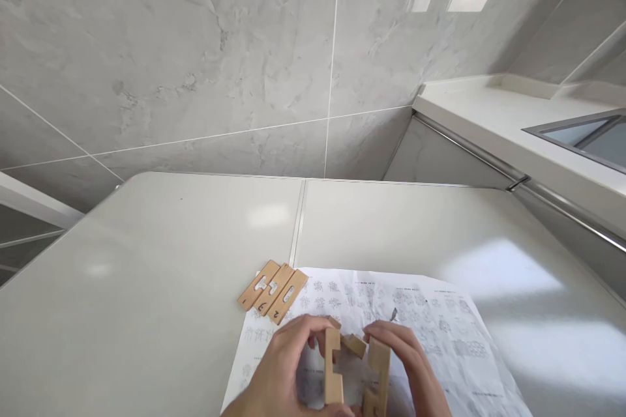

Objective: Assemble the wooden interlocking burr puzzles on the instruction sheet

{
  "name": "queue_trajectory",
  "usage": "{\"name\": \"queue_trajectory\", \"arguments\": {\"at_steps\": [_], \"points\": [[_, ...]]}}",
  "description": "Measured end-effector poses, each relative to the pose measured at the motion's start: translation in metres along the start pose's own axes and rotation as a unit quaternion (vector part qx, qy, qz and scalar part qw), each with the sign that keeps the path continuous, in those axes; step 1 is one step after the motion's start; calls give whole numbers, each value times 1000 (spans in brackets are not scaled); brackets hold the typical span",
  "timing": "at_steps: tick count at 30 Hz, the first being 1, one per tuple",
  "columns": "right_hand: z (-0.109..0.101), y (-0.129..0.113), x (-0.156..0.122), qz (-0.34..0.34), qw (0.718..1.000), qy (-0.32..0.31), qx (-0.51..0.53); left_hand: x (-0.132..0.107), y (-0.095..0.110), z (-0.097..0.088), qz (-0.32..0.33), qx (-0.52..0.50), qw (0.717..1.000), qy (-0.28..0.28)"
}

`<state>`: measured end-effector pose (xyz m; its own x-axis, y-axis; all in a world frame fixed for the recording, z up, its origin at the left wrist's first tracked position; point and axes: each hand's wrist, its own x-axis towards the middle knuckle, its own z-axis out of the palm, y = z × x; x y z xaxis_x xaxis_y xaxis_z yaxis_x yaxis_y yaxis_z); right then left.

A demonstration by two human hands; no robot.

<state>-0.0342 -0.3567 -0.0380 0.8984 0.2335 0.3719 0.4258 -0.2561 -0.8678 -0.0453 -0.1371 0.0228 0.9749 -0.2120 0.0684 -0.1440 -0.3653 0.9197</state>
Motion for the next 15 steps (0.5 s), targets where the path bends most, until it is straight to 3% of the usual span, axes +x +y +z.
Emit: {"name": "queue_trajectory", "arguments": {"at_steps": [4,7,15], "points": [[-2,9,9,67,998,-5,18,2,-7,-11,113,209,968,84],[0,13,9,98,995,-18,20,2,-11,-13,135,272,945,117],[4,11,7,87,993,-61,47,3,-11,-7,102,328,938,49]]}}
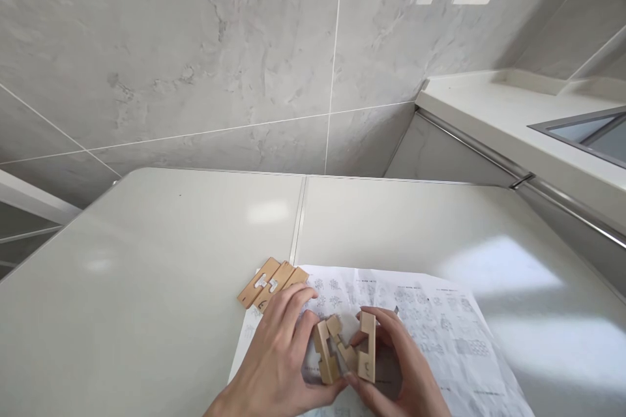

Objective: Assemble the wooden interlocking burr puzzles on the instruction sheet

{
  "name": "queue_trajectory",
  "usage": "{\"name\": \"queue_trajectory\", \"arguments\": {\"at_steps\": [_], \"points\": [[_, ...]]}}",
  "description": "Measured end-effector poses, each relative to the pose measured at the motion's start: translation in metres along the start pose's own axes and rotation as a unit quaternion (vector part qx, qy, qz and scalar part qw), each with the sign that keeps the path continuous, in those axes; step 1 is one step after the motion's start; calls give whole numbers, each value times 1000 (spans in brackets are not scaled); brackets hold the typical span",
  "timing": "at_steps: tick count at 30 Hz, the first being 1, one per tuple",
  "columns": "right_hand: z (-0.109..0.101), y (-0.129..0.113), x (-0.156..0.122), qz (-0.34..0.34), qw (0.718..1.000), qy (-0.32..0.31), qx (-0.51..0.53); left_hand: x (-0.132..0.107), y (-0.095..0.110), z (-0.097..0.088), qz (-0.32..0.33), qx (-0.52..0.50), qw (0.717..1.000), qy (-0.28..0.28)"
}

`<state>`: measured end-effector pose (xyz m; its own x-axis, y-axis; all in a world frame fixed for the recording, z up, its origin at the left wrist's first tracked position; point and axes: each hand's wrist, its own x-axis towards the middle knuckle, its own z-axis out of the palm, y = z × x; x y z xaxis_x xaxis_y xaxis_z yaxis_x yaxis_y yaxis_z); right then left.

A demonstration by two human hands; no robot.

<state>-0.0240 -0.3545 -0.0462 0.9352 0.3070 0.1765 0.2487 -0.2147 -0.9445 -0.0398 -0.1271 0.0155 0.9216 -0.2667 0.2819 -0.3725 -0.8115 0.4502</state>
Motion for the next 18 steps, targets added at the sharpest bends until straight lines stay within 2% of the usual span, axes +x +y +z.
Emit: {"name": "queue_trajectory", "arguments": {"at_steps": [6,11,14,18], "points": [[-6,-2,3,13,999,17,-37,1,-1,0,0,8,999,-34],[-23,4,10,51,997,24,-45,-1,-3,-1,-5,5,999,-53],[-33,5,18,17,994,-9,-112,-3,-3,-1,-7,15,998,-57],[-39,2,22,10,985,-72,-159,-3,-2,-1,-5,33,997,-66]]}}
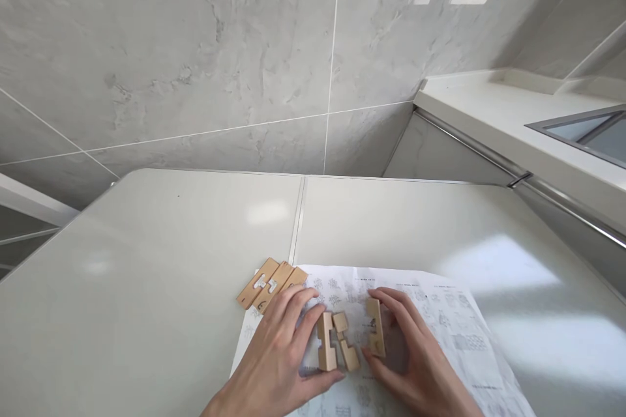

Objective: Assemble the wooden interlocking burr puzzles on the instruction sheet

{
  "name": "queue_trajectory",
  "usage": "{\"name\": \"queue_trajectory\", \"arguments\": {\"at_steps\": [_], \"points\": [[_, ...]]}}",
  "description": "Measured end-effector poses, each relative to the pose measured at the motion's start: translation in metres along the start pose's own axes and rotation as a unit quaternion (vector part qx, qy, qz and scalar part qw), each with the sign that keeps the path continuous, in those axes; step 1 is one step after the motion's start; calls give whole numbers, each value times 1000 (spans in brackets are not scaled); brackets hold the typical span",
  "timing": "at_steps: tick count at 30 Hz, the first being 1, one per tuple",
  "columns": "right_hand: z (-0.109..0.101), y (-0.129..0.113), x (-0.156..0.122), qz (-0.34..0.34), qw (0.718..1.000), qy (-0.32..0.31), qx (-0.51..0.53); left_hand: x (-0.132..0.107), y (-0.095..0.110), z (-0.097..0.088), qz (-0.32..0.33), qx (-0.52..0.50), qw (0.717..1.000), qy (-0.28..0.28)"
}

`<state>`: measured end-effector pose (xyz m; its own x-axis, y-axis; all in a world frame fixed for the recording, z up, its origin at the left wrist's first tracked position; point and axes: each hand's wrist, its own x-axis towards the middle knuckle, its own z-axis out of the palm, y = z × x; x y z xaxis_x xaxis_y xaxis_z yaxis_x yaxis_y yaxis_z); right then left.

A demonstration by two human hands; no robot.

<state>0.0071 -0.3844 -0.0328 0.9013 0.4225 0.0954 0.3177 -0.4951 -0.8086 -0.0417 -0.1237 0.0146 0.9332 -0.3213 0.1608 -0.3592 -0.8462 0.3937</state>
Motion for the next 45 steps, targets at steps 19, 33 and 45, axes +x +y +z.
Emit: {"name": "queue_trajectory", "arguments": {"at_steps": [19,33,45], "points": [[-2,-2,5,-110,988,-53,-95,0,-13,-8,11,0,999,-42],[6,5,5,-181,975,-65,-109,-2,-2,2,6,-53,995,-80],[4,0,4,-176,976,-109,-74,0,7,4,11,-91,994,-65]]}}
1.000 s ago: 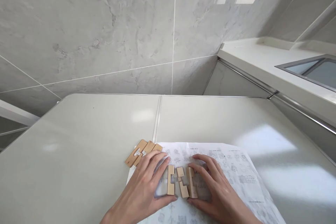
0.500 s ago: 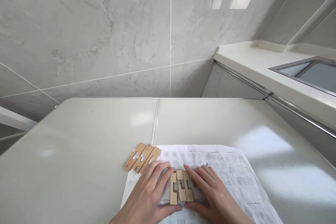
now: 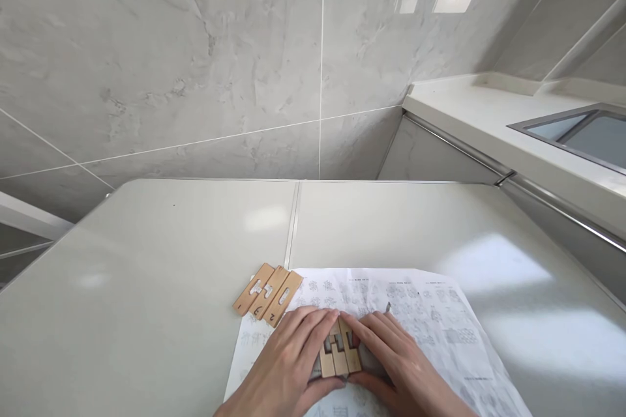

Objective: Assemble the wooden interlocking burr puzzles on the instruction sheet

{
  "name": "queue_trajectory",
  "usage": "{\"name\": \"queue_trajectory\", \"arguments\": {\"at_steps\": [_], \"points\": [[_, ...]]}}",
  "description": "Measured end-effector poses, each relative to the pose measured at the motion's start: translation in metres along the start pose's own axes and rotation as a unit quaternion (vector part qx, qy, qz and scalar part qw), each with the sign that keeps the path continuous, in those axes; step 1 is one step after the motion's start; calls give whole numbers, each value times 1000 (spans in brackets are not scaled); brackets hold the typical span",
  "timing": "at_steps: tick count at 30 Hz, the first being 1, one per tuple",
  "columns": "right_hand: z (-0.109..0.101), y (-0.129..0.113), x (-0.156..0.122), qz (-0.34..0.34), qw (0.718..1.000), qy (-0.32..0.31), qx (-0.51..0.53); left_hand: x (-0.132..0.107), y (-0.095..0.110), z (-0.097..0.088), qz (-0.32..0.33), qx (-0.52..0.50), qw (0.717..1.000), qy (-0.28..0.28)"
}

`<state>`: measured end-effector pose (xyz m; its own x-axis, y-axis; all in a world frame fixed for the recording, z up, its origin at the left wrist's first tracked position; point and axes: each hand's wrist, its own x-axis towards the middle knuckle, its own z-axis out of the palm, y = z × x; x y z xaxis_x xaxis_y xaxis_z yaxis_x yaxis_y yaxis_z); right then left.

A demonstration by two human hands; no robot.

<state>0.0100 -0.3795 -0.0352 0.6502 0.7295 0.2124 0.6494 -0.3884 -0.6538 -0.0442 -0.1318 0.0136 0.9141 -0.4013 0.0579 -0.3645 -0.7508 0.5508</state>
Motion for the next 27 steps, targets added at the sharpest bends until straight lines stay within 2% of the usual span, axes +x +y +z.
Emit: {"name": "queue_trajectory", "arguments": {"at_steps": [18,27], "points": [[-7,-21,6,18,993,-5,120,5,4,6,-11,-50,998,41],[-9,-27,7,1,993,12,115,8,6,2,-7,-65,996,56]]}}
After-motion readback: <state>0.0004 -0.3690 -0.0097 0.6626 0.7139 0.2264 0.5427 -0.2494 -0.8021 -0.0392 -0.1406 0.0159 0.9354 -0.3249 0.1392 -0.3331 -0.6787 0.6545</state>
